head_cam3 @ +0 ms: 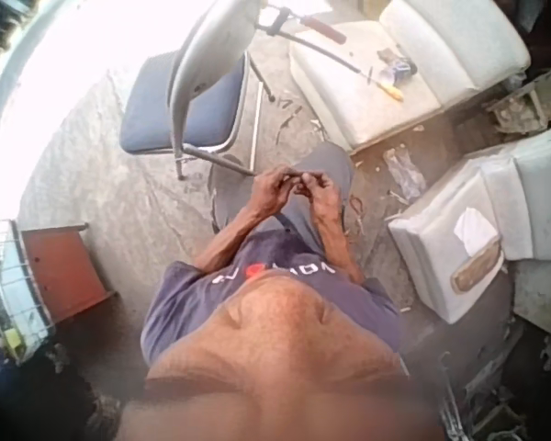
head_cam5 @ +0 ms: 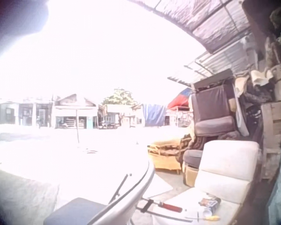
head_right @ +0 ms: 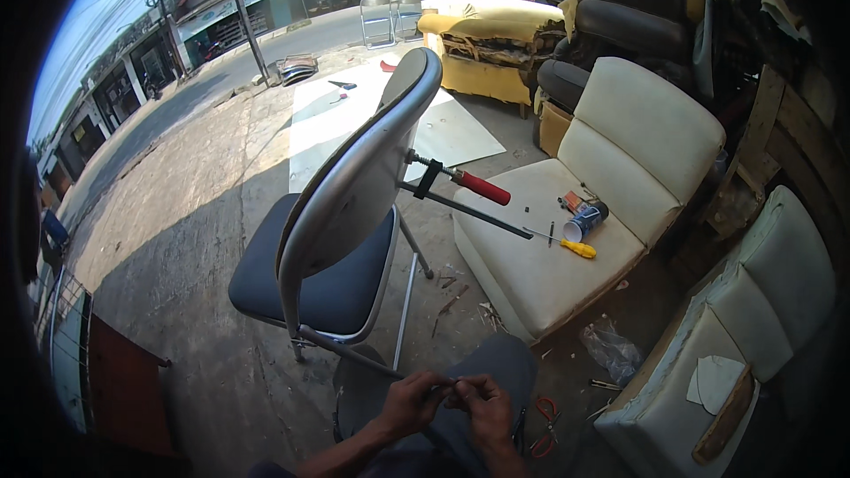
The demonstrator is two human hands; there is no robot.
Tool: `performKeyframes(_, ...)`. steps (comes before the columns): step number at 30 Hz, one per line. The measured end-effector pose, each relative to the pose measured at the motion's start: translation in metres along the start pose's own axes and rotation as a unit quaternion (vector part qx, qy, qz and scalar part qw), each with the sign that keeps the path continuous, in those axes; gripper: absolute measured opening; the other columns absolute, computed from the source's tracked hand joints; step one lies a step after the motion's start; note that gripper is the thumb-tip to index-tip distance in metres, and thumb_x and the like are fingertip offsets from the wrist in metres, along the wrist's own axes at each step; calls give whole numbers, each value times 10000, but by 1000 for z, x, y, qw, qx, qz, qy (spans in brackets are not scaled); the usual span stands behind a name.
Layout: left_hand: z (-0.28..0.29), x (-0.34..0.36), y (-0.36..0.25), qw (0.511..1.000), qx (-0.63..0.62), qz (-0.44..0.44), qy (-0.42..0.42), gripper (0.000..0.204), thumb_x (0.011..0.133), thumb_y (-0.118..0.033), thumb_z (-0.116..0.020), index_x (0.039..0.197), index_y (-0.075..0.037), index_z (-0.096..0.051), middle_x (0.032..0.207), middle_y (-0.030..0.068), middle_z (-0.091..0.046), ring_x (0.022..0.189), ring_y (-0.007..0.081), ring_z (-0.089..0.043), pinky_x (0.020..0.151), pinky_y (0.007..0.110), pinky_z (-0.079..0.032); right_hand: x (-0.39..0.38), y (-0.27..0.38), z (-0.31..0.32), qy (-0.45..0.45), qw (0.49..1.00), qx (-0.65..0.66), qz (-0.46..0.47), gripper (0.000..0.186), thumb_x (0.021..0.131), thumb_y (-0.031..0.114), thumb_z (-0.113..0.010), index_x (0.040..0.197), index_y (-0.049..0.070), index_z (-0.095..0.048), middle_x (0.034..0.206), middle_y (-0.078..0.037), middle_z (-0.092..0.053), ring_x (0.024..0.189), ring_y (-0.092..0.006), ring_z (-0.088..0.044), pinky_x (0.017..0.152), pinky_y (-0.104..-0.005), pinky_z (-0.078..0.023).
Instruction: The person unscrews and removes the seat from an office chair using a screwdriver, then handles an angle grinder.
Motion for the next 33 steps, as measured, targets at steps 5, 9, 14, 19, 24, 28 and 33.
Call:
performKeyframes(5, -1, 3, -14, 992, -108, 71, -5, 226, 889, -117, -772, 1105, -81, -718, 867, 51, -715, 607, 91, -544, 573, 279, -471, -5, 14, -7, -14, 991, -107, 79, 167, 979, 84, -686, 1095, -33, -660, 995, -144, -742, 819, -216, -730, 775, -334, -611)
performKeyframes(9, 1, -2, -3, 985, -136, 102, -13, 246, 872, -79, -783, 1109, -67, -718, 828, 30, -696, 609, 59, -517, 572, 260, -453, -11, 22, -15, 14, 985, -152, 86, 138, 988, 70, -667, 1078, -34, -662, 1002, -143, -743, 842, -208, -734, 782, -308, -603)
performKeyframes(14, 8, 4, -14, 988, -128, 92, 3, 226, 883, -67, -771, 1098, -54, -702, 790, 26, -684, 634, 55, -564, 583, 263, -471, -12, 26, -21, -3, 963, -221, 152, 99, 996, 70, -650, 1001, -29, -660, 963, -136, -746, 802, -183, -727, 741, -317, -597)
performKeyframes(19, 17, 6, -18, 997, -63, -26, -21, 222, 891, -76, -756, 1095, -60, -670, 905, 95, -697, 735, 180, -695, 633, 307, -531, -14, 50, -35, 39, 856, -441, 266, 137, 1009, 117, -624, 971, -11, -651, 800, -129, -714, 693, -163, -703, 637, -328, -555)
performKeyframes(24, 26, 11, -30, 997, -44, -66, 14, 242, 879, -83, -762, 1097, -65, -658, 967, 119, -680, 738, 235, -688, 643, 331, -533, -10, 40, -14, 57, 887, -437, 137, 204, 1027, 197, -602, 951, 10, -636, 752, -100, -681, 643, -168, -686, 576, -326, -521)
performKeyframes(28, 29, 11, -33, 998, -48, -25, 18, 254, 872, -83, -767, 1097, -65, -649, 954, 113, -671, 707, 225, -665, 641, 343, -525, -17, 54, -48, 33, 890, -392, 230, 176, 1031, 188, -597, 978, 21, -618, 676, -90, -640, 624, -169, -679, 545, -349, -491)
performKeyframes(33, 23, 9, -31, 997, -52, -51, -2, 268, 851, -30, -772, 1087, -54, -646, 970, 103, -679, 668, 192, -652, 609, 320, -517, -11, 43, -31, 17, 861, -449, 239, 243, 1034, 194, -598, 888, 1, -598, 654, -134, -588, 590, -175, -649, 518, -375, -443)
Point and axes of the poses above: each hand's wrist, its own x-axis towards the middle knuckle, its own z-axis out of the back of the hand, y = z × x, the point moved 2 cm from there along x, towards the middle knuckle
